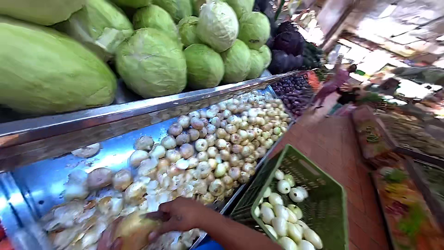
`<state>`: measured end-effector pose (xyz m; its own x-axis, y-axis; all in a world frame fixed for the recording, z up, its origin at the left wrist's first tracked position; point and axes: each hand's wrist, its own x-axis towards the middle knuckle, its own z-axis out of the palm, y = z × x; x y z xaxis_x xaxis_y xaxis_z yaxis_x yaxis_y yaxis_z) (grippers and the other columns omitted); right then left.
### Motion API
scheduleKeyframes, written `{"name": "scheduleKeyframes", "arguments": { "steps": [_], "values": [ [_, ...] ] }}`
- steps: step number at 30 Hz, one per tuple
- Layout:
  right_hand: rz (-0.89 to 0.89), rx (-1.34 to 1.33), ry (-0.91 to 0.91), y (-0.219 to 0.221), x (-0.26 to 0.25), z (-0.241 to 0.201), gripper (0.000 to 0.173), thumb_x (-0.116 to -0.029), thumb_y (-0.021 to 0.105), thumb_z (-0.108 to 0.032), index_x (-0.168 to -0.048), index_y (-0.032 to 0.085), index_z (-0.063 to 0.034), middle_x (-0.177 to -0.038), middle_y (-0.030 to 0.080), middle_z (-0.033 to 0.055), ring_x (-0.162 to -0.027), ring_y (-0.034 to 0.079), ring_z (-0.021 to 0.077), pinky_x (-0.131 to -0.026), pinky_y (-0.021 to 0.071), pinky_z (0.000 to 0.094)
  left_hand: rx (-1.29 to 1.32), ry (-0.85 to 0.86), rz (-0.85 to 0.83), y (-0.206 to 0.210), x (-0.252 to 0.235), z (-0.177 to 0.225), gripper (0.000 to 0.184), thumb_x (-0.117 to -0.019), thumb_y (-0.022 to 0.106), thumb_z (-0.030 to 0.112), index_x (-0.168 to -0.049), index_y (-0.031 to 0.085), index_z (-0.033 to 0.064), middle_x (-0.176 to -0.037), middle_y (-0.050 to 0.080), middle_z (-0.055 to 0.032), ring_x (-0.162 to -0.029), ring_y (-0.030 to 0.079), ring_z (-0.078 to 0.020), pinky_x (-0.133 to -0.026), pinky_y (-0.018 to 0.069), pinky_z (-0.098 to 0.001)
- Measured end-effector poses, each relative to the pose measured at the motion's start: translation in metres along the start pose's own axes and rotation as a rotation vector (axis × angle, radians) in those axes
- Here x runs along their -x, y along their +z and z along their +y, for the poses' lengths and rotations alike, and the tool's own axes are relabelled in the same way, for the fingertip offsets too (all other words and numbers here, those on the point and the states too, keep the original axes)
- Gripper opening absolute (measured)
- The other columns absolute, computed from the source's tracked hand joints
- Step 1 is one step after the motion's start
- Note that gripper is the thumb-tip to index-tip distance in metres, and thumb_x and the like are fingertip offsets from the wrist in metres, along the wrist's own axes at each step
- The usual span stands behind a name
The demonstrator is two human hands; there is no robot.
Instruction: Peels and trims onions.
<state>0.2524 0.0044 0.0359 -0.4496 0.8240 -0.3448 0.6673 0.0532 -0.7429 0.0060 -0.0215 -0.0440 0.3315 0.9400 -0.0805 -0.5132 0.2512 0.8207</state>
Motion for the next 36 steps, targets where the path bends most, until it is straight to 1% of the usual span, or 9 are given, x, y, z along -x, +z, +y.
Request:
{"name": "scheduleKeyframes", "arguments": {
  "steps": [3, 7, 13, 17, 21, 24, 29, 32, 36],
  "values": [
    [0.025, -0.019, 0.056, -0.001, 0.004, -0.013, 0.053, -0.0931, 0.072, -0.051, -0.12, 0.072, -0.005, -0.103, 0.074, 0.0155, -0.098, 0.07, 0.0303, -0.092, 0.0542, 0.058, -0.079, -0.05, 0.195, 0.023, 0.005, 0.006, 0.07, -0.0943, 0.056, 0.023, -0.155, 0.027, 0.0045, -0.138, 0.056, -0.0131, -0.116, 0.064, -0.0242, -0.094, 0.0584, -0.0478],
    [0.111, -0.005, 0.104, -0.003, -0.003, -0.003, 0.054, -0.0851, 0.077, -0.058, -0.101, 0.069, -0.0077, -0.079, 0.067, 0.0075, -0.074, 0.066, 0.0234, -0.072, 0.0565, 0.0525, -0.084, -0.068, 0.153, 0.01, 0.007, 0.009, 0.064, -0.0929, 0.062, 0.023, -0.152, 0.039, 0.0117, -0.138, 0.058, -0.0137, -0.119, 0.063, -0.0267, -0.1, 0.0547, -0.0485],
    [0.039, 0.081, 0.094, 0.001, -0.005, -0.005, 0.06, -0.0762, 0.078, -0.071, -0.093, 0.066, -0.0145, -0.068, 0.059, -0.0008, -0.062, 0.058, 0.0157, -0.061, 0.052, 0.0434, -0.072, -0.056, 0.116, 0.004, 0.012, 0.01, 0.071, -0.0873, 0.075, 0.027, -0.15, 0.043, 0.017, -0.135, 0.059, -0.0118, -0.117, 0.062, -0.0252, -0.099, 0.0542, -0.0459],
    [0.227, 0.278, -0.026, 0.017, -0.006, -0.005, 0.061, -0.0853, 0.06, -0.078, -0.08, 0.065, -0.0173, -0.06, 0.054, -0.0016, -0.057, 0.058, 0.018, -0.054, 0.0502, 0.0465, -0.07, -0.065, 0.138, 0.008, 0.011, 0.011, 0.073, -0.0857, 0.076, 0.025, -0.149, 0.04, 0.0159, -0.132, 0.06, -0.0141, -0.115, 0.063, -0.0273, -0.099, 0.0539, -0.0477],
    [0.413, 0.423, -0.207, 0.032, -0.008, 0.0, 0.065, -0.0986, 0.039, -0.074, -0.066, 0.053, -0.0189, -0.053, 0.044, -0.0034, -0.047, 0.05, 0.0151, -0.043, 0.0413, 0.0385, -0.038, -0.078, 0.14, 0.01, 0.013, 0.013, 0.07, -0.0881, 0.075, 0.027, -0.148, 0.039, 0.0183, -0.133, 0.059, -0.0128, -0.116, 0.063, -0.0262, -0.098, 0.0543, -0.0471],
    [0.335, 0.441, -0.314, 0.044, 0.002, -0.002, 0.061, -0.0995, 0.045, -0.069, -0.069, 0.059, -0.0186, -0.056, 0.051, -0.0032, -0.05, 0.055, 0.0151, -0.044, 0.0465, 0.0404, 0.0, -0.088, 0.133, 0.007, 0.02, 0.01, 0.068, -0.0912, 0.073, 0.031, -0.149, 0.04, 0.021, -0.135, 0.058, -0.0107, -0.116, 0.062, -0.0253, -0.098, 0.0543, -0.0465],
    [-0.146, 0.48, -0.235, 0.045, 0.014, -0.009, 0.066, -0.1007, 0.041, -0.069, -0.081, 0.062, -0.0103, -0.068, 0.059, 0.0079, -0.067, 0.065, 0.0282, -0.061, 0.0515, 0.0525, 0.059, -0.104, 0.194, 0.007, 0.015, 0.012, 0.069, -0.0945, 0.067, 0.037, -0.153, 0.035, 0.0196, -0.14, 0.056, -0.0132, -0.122, 0.06, -0.0284, -0.101, 0.0524, -0.0501],
    [0.043, 0.42, -0.195, 0.031, 0.015, -0.007, 0.051, -0.0986, 0.056, -0.061, -0.086, 0.069, -0.0141, -0.068, 0.063, 0.003, -0.063, 0.065, 0.0225, -0.058, 0.0546, 0.0494, 0.015, -0.112, 0.194, 0.008, 0.014, 0.017, 0.066, -0.0971, 0.062, 0.038, -0.155, 0.034, 0.0211, -0.143, 0.055, -0.0105, -0.125, 0.059, -0.0257, -0.103, 0.0512, -0.0484],
    [0.285, 0.564, -0.218, 0.007, 0.005, -0.004, 0.059, -0.0924, 0.053, -0.075, -0.077, 0.064, -0.0184, -0.061, 0.055, -0.0029, -0.052, 0.058, 0.0157, -0.046, 0.0486, 0.0412, -0.166, -0.136, 0.167, 0.008, 0.012, 0.024, 0.059, -0.0986, 0.058, 0.04, -0.151, 0.042, 0.0205, -0.137, 0.06, -0.0101, -0.118, 0.063, -0.024, -0.097, 0.0548, -0.0457]
  ]
}}
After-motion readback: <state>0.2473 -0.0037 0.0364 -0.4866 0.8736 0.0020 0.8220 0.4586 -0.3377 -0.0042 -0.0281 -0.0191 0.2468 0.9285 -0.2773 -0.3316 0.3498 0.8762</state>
